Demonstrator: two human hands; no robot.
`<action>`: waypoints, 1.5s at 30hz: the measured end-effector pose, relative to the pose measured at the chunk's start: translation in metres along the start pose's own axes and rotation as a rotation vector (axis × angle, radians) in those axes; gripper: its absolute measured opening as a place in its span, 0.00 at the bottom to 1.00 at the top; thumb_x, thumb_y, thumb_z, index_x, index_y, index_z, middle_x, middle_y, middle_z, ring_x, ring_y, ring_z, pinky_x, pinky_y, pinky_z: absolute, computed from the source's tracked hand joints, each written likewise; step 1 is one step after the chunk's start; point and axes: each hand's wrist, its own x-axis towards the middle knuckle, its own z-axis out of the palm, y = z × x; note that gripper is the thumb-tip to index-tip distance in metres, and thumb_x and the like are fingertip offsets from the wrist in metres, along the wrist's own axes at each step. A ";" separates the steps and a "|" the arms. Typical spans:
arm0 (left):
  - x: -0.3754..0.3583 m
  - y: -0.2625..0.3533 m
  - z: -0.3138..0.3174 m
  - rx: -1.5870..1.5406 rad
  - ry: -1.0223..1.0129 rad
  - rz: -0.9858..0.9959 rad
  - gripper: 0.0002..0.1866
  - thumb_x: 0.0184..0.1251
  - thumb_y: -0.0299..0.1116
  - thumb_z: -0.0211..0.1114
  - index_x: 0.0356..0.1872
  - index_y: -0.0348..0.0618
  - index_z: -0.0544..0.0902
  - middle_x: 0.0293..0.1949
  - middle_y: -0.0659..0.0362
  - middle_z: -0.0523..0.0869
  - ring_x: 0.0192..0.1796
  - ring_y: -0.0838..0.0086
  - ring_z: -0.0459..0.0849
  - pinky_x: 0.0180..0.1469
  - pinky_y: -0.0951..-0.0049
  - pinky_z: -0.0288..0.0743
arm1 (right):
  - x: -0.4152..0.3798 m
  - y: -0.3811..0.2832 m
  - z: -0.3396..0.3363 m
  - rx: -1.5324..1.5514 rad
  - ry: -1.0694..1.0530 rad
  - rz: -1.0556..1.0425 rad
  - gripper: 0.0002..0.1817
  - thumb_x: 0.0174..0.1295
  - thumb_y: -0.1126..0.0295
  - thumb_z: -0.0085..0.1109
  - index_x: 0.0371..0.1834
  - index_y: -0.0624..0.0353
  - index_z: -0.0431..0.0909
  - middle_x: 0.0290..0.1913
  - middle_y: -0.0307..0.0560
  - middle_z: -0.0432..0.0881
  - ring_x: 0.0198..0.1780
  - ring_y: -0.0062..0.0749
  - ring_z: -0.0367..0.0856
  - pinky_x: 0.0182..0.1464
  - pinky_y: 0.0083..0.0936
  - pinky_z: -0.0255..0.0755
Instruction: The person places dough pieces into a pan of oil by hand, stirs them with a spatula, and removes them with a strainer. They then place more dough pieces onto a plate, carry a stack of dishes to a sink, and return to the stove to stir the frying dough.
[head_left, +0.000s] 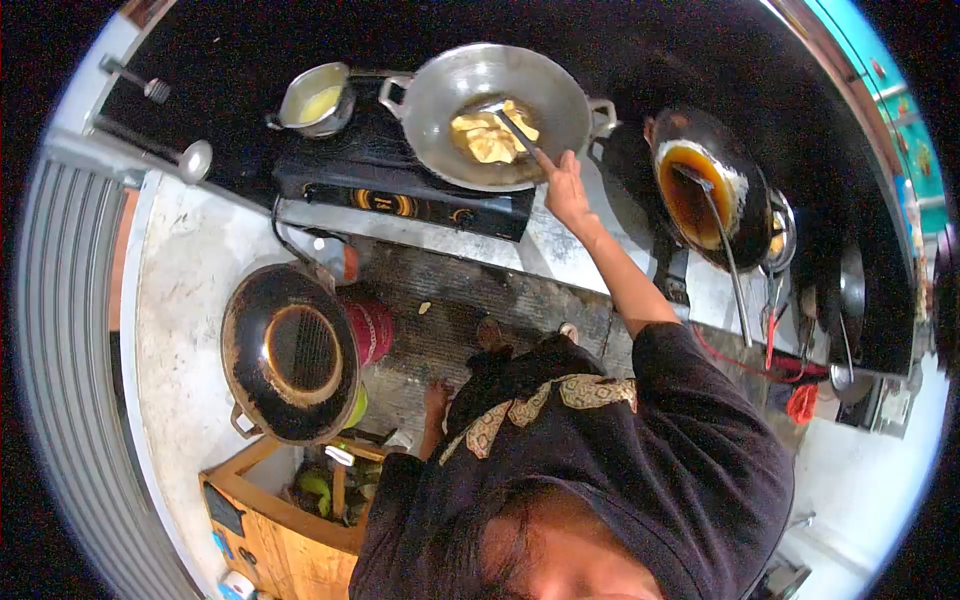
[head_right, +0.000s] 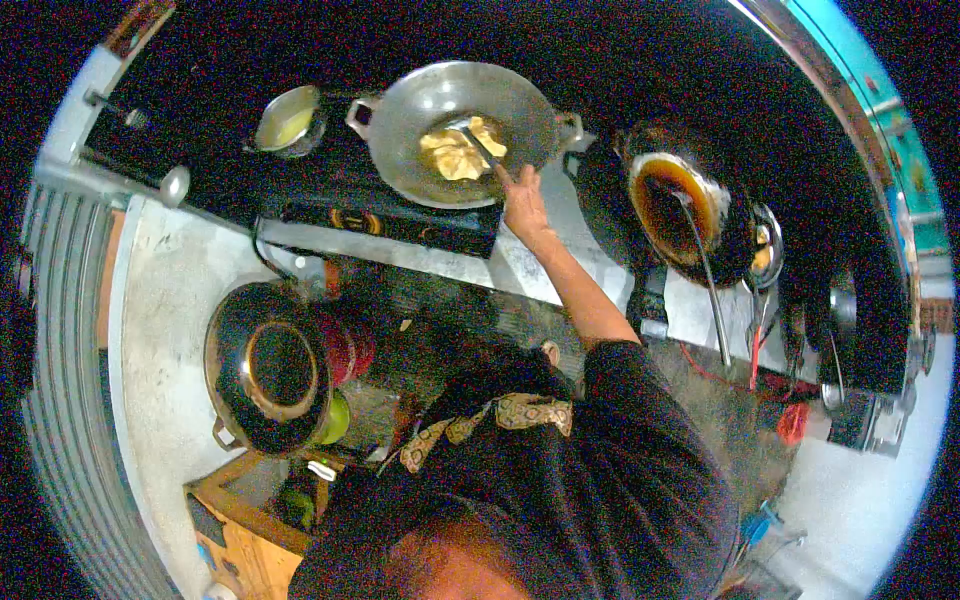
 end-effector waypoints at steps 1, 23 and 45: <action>0.011 0.007 -0.004 0.381 -0.050 0.226 0.14 0.69 0.40 0.52 0.39 0.41 0.80 0.36 0.54 0.83 0.36 0.63 0.81 0.39 0.63 0.74 | -0.002 0.002 0.004 -0.018 0.067 -0.029 0.39 0.41 0.89 0.47 0.64 0.55 0.68 0.42 0.61 0.68 0.47 0.54 0.68 0.51 0.42 0.65; -0.112 0.191 0.285 -0.364 -1.558 -0.084 0.34 0.69 0.54 0.42 0.68 0.41 0.56 0.67 0.45 0.63 0.69 0.54 0.62 0.70 0.53 0.50 | -0.269 0.006 -0.063 0.370 0.066 -0.083 0.34 0.61 0.50 0.53 0.68 0.55 0.61 0.66 0.55 0.64 0.68 0.44 0.61 0.69 0.46 0.50; -0.217 -0.008 0.353 0.644 -0.353 -0.032 0.17 0.69 0.45 0.56 0.50 0.45 0.75 0.43 0.57 0.81 0.46 0.69 0.80 0.46 0.68 0.73 | -0.484 0.656 -0.231 0.082 0.024 1.112 0.19 0.48 0.56 0.66 0.34 0.60 0.80 0.42 0.59 0.81 0.44 0.52 0.81 0.46 0.40 0.76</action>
